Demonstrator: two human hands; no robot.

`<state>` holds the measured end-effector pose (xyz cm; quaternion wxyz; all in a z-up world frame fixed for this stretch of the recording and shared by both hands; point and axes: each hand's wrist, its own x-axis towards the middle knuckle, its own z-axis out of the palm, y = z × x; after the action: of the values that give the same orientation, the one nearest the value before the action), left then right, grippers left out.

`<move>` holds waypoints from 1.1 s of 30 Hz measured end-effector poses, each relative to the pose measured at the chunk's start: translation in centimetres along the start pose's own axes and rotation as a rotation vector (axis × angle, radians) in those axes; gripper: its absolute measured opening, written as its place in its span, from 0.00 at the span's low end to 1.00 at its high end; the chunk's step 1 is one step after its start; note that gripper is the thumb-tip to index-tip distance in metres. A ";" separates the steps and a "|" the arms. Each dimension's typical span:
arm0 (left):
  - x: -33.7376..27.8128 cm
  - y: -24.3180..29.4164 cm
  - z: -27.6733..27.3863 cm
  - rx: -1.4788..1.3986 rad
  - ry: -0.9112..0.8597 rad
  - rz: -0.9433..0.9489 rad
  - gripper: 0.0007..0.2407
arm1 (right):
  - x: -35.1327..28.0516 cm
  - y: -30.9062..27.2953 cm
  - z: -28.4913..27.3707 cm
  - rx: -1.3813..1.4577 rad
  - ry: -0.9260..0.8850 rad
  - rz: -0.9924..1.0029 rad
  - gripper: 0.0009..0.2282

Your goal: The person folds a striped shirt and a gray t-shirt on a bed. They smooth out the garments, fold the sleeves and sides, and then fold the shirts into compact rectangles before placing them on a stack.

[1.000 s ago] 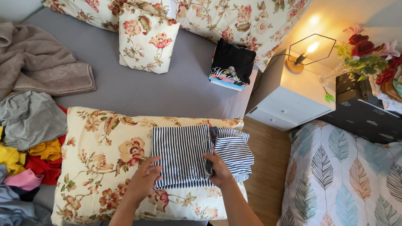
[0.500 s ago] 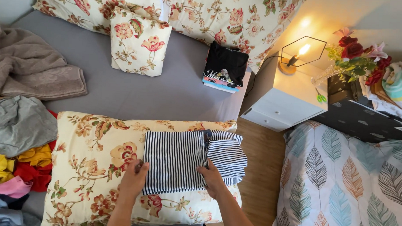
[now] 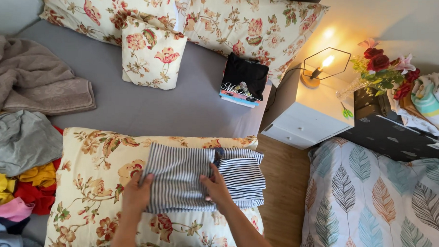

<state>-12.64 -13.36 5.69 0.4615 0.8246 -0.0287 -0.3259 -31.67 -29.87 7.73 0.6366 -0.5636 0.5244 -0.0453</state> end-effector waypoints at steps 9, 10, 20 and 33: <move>-2.1 6.3 -15.9 0.212 0.256 0.250 0.18 | -2.1 -1.4 8.1 0.602 -0.668 0.116 0.37; -3.8 8.1 -16.1 0.370 0.240 0.228 0.17 | -2.4 -1.5 8.2 0.641 -0.752 0.091 0.37; -13.6 12.8 -2.4 0.610 -0.435 0.351 0.25 | -4.3 -2.7 1.2 0.663 -0.422 0.153 0.34; -1.9 2.0 -0.9 0.552 0.055 0.402 0.26 | -3.8 0.4 1.9 0.462 -0.090 0.048 0.31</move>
<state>-13.08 -13.16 8.51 0.2762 0.9049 -0.2651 -0.1860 -32.18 -25.99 9.38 0.7724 -0.3917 0.4845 -0.1237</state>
